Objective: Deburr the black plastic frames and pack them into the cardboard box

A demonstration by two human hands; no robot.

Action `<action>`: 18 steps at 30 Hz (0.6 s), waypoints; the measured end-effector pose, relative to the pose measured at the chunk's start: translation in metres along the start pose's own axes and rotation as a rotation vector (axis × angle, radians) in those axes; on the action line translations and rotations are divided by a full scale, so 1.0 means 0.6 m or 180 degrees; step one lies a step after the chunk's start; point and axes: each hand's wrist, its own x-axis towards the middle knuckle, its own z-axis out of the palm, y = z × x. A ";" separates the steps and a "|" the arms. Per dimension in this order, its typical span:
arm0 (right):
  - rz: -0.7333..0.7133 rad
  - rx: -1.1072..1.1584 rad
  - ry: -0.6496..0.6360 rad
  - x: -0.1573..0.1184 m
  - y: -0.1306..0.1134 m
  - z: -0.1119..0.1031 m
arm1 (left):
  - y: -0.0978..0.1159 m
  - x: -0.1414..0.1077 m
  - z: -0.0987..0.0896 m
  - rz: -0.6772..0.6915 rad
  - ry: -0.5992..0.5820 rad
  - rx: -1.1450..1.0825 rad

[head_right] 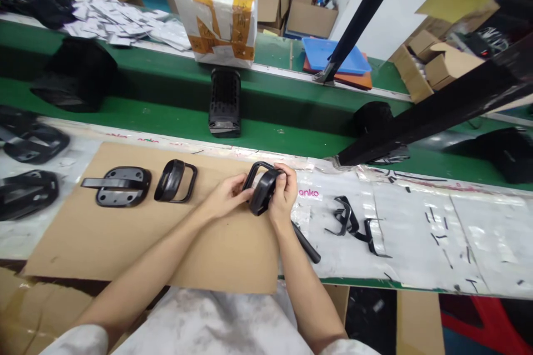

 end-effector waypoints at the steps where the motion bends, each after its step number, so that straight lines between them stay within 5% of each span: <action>1: -0.0096 -0.0021 0.0068 0.001 -0.004 0.000 | -0.002 -0.002 0.000 0.0052 0.0035 0.0413; 9: -0.0665 -0.0091 -0.0095 -0.009 -0.008 -0.001 | 0.007 -0.007 -0.019 0.0044 -0.0074 0.2033; 13: -0.0852 0.0017 -0.0248 -0.010 -0.005 -0.003 | 0.007 -0.005 -0.028 0.0288 -0.0110 0.1870; 18: -0.0461 0.0285 -0.0305 -0.001 -0.012 -0.002 | -0.027 0.004 -0.027 0.0567 0.0432 0.1328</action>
